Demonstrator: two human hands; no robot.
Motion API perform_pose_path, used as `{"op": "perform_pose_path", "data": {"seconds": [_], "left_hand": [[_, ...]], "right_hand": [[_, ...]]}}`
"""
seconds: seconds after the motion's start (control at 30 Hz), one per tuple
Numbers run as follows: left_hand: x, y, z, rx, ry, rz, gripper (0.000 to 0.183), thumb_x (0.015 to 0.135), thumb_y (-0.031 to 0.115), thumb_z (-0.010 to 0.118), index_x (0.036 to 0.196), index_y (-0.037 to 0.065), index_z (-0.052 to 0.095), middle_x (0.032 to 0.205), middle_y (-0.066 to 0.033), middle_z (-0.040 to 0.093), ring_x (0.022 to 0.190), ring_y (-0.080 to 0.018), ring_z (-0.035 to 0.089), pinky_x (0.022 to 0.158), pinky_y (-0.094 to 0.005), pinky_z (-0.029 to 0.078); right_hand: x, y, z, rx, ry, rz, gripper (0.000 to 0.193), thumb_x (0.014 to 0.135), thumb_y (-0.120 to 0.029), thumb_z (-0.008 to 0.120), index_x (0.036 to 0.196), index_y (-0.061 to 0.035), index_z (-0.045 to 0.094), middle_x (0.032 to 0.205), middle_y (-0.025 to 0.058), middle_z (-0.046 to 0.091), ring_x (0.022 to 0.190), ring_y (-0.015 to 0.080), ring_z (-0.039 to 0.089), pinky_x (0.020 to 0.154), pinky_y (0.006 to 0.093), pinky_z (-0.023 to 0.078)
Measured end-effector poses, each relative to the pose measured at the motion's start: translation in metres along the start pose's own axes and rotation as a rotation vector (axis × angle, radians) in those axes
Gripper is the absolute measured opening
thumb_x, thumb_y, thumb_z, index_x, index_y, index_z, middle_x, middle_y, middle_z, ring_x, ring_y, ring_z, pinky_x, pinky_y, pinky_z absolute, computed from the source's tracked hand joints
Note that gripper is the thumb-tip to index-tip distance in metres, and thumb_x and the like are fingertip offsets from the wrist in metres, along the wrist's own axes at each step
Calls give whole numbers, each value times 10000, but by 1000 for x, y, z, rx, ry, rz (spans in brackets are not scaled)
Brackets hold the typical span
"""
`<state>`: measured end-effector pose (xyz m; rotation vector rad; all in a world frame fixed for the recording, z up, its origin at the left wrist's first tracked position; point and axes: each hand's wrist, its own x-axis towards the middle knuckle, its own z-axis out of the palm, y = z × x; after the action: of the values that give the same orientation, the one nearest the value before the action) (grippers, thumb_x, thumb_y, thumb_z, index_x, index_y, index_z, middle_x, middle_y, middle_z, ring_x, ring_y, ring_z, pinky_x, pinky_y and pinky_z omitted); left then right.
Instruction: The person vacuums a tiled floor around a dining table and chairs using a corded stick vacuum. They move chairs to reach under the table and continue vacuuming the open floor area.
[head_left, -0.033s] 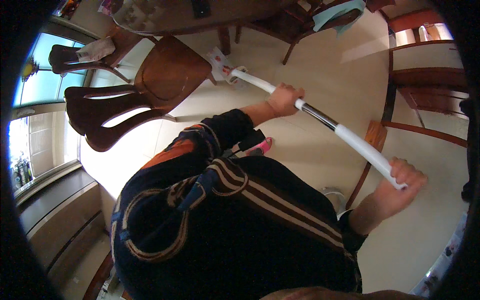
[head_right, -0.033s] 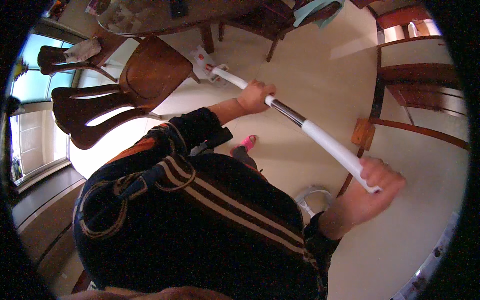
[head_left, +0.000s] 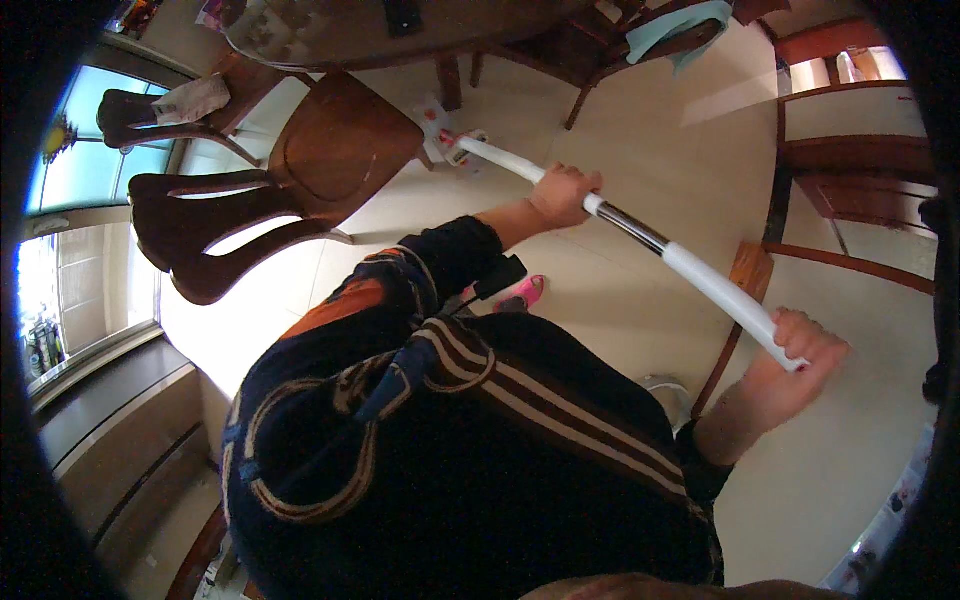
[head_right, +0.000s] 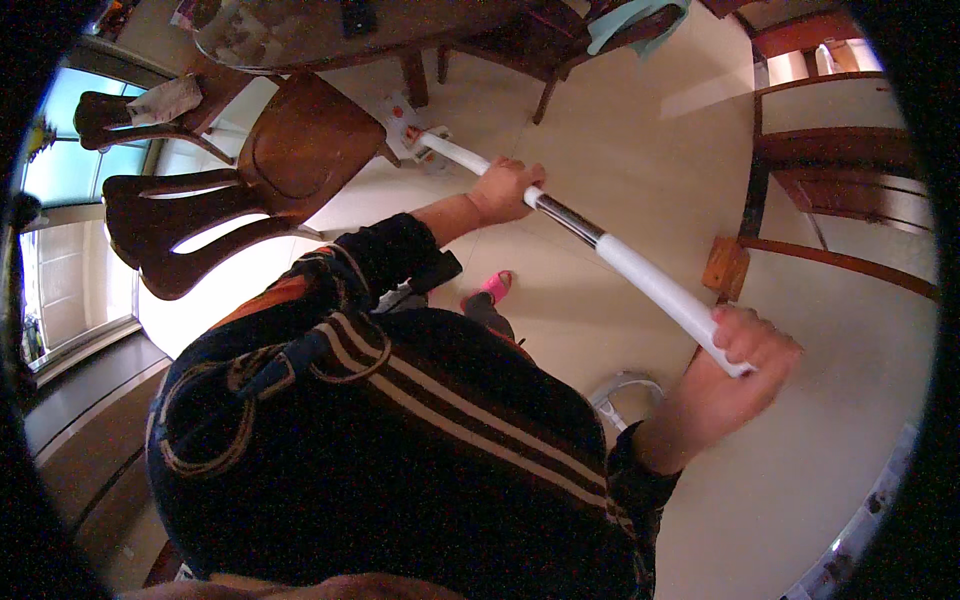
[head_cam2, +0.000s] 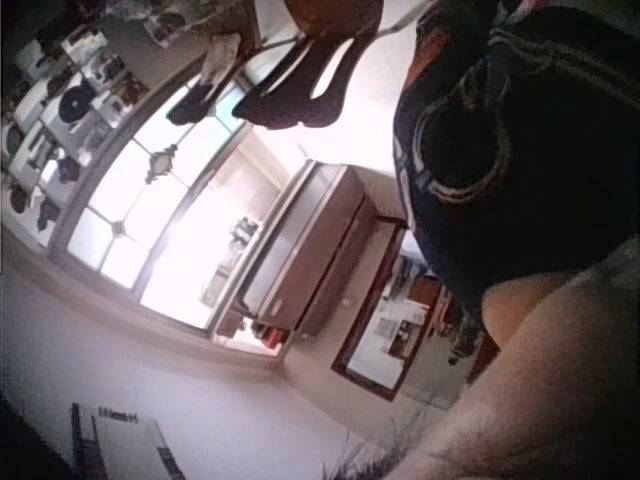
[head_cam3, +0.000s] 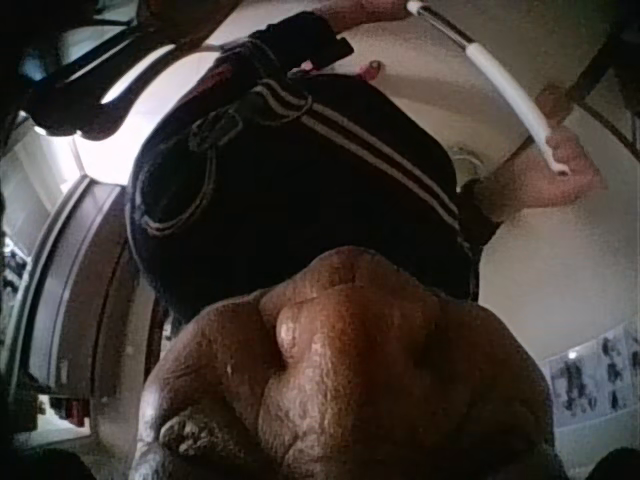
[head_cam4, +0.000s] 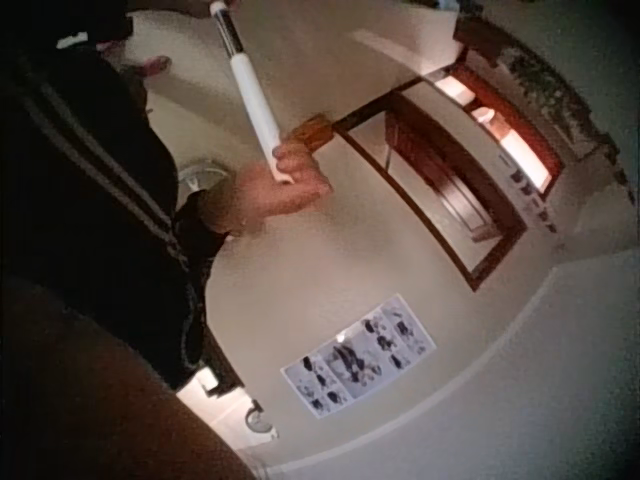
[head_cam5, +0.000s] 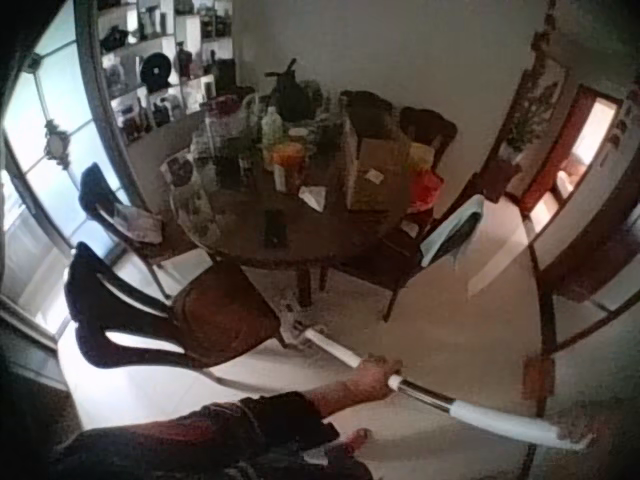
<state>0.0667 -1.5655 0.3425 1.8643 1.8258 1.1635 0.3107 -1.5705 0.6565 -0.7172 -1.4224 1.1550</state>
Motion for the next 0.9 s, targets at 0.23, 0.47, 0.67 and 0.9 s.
{"op": "perform_pose_path", "data": {"seconds": [0.23,0.47,0.67,0.9], "left_hand": [[-10,-86,-49,162,-137,-110,176,738,169,669,901,182,605,799,-95,653,844,-342,638,777,-477,439],[-29,-151,-60,177,-286,-335,283,702,85,717,957,181,637,916,-67,674,952,-337,629,822,-488,430],[-40,-156,-51,101,-224,-269,243,712,96,708,934,175,653,931,-65,684,959,-327,636,796,-472,482],[-39,-88,-32,-28,-154,-127,196,712,155,730,894,158,657,855,-73,686,871,-342,650,746,-461,520]], "right_hand": [[-23,58,65,41,-169,-67,241,971,-116,398,733,-80,403,689,55,441,676,221,463,759,442,467],[-43,111,109,-63,-545,-202,197,838,18,438,654,-53,438,699,91,542,674,254,556,713,423,500],[-41,124,115,69,-603,-250,257,872,-34,460,619,-76,439,626,47,527,597,230,555,647,410,499],[-11,38,97,-69,-626,-150,300,896,-157,535,611,-94,466,623,39,561,552,229,560,637,425,506]]}}
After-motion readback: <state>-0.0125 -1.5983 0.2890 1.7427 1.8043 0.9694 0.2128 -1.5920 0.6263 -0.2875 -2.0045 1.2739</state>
